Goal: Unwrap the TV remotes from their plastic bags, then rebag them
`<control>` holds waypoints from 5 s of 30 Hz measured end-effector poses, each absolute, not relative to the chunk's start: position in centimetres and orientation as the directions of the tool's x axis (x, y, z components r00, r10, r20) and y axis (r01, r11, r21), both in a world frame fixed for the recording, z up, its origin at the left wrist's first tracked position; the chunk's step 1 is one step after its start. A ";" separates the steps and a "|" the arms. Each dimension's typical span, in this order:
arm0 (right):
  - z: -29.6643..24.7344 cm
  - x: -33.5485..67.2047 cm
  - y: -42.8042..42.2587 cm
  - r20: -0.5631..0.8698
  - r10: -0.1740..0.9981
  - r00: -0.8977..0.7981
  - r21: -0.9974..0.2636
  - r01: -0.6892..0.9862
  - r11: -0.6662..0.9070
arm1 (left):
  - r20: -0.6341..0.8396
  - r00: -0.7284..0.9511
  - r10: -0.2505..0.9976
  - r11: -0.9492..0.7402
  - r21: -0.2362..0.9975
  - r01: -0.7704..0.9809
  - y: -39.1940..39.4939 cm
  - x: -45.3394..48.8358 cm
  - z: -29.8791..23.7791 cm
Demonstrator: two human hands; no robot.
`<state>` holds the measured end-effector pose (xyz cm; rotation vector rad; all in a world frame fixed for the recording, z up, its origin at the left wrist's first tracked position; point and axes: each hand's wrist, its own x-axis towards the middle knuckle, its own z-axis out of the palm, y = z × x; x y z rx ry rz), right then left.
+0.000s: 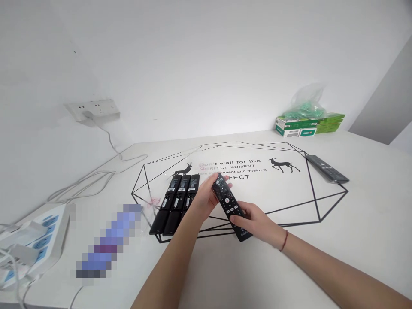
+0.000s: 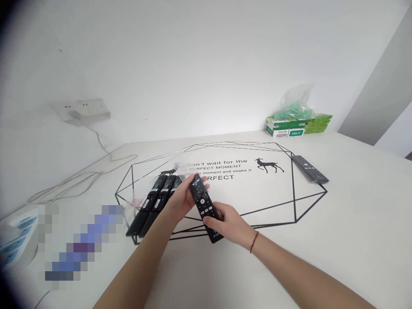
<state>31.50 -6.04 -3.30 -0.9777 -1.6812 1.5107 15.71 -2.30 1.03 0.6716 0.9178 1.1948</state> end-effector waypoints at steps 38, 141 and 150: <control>-4.1 32.7 -4.7 0.141 0.885 -0.445 -0.990 -0.084 0.116 | -0.275 0.223 0.935 0.336 0.887 -0.317 -2.9 16.2 0.1; -0.8 34.6 -5.2 0.629 0.668 -0.397 -0.543 0.391 0.744 | 0.240 0.484 0.841 -0.353 0.923 0.155 -4.0 15.9 0.7; -0.8 34.5 -5.0 0.604 0.760 -0.241 -0.645 0.412 0.644 | 0.223 0.476 0.850 -0.350 0.916 0.195 -4.0 15.7 1.0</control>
